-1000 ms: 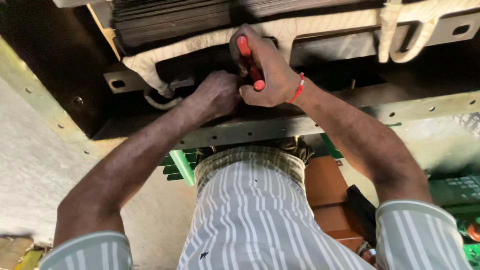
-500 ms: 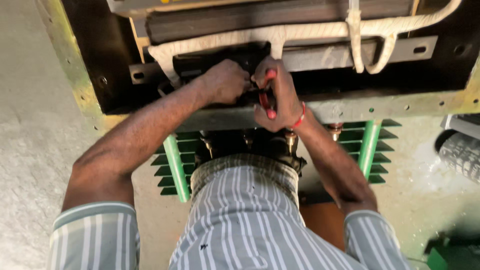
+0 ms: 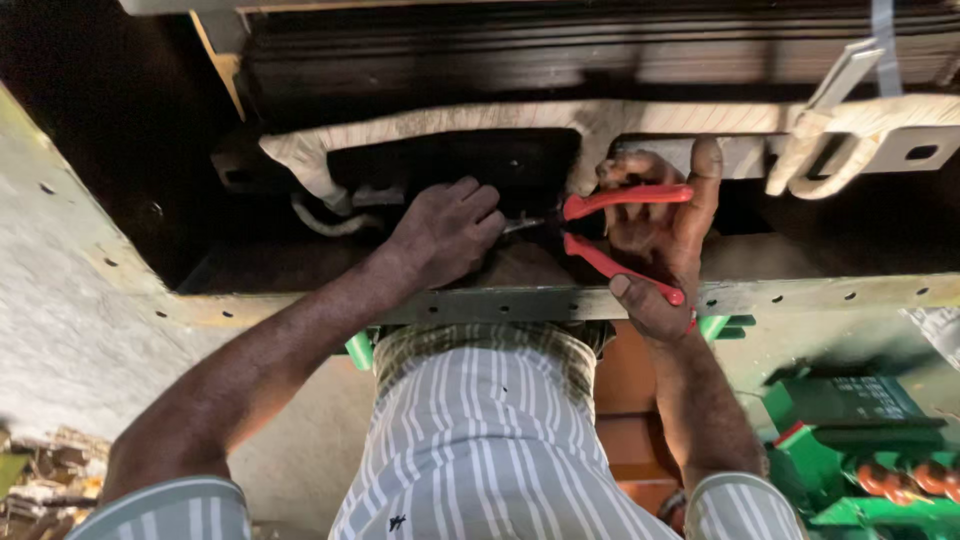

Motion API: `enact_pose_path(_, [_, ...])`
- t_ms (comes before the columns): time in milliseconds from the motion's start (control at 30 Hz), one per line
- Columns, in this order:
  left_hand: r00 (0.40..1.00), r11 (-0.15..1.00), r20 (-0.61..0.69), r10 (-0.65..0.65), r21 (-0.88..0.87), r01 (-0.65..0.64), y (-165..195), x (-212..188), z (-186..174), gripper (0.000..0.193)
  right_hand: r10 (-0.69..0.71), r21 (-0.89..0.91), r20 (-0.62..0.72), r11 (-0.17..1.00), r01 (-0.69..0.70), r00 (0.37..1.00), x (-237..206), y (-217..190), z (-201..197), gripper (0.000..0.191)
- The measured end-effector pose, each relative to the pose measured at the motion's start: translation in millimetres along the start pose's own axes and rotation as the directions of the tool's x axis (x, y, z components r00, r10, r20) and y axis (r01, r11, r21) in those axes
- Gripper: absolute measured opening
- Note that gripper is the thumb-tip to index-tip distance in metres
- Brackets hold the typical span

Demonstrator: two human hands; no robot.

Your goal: The person uses red-handled pliers to cut and adjust wires and components on the underside of a large electrical transformer. They repeatedly reach into the assembly, manipulate connections, and reposition parts while working in a confined space.

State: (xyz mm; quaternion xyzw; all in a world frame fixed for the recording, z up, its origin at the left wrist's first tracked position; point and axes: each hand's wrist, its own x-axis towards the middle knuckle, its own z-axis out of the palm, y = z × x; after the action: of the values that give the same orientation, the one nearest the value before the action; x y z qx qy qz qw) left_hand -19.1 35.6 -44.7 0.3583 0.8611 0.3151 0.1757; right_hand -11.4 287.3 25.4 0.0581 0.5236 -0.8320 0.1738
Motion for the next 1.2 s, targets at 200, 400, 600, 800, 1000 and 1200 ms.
enact_pose_path(200, [1.0, 0.999, -0.015, -0.012, -0.041, 0.011, -2, 0, -1, 0.013, 0.016, -0.084, -0.017, 0.996, -0.017, 1.0, 12, -5, 2, 0.095])
enact_pose_path(400, [0.999, 0.999, -0.017, 0.032, -0.013, -0.032, -5, 9, -1, 0.02, 0.054, 0.066, -0.042, 0.997, -0.051, 0.998, 35, 0, -4, 0.058])
enact_pose_path(600, [0.997, 0.997, 0.003, -0.075, 0.024, 0.075, 4, 13, 1, 0.018, 0.085, -0.006, 0.359, 0.996, -0.088, 0.93, 72, 8, -16, 0.049])
enact_pose_path(800, [0.894, 0.999, 0.445, -0.047, 0.038, 0.033, -5, 25, -3, 0.01, -0.19, -0.221, 0.509, 0.914, 0.341, 0.839, 47, 20, 0, 0.046])
enact_pose_path(1000, [0.955, 0.997, 0.293, 0.042, -0.068, -0.023, -12, 8, -4, 0.023, -0.257, -0.266, 0.464, 0.873, 0.41, 0.848, 20, 23, 5, 0.042])
enact_pose_path(1200, [0.986, 0.988, 0.055, 0.157, -0.007, -0.157, -13, 3, -2, 0.018, -0.388, -0.31, 0.341, 0.813, 0.492, 0.856, -6, 21, 7, 0.043])
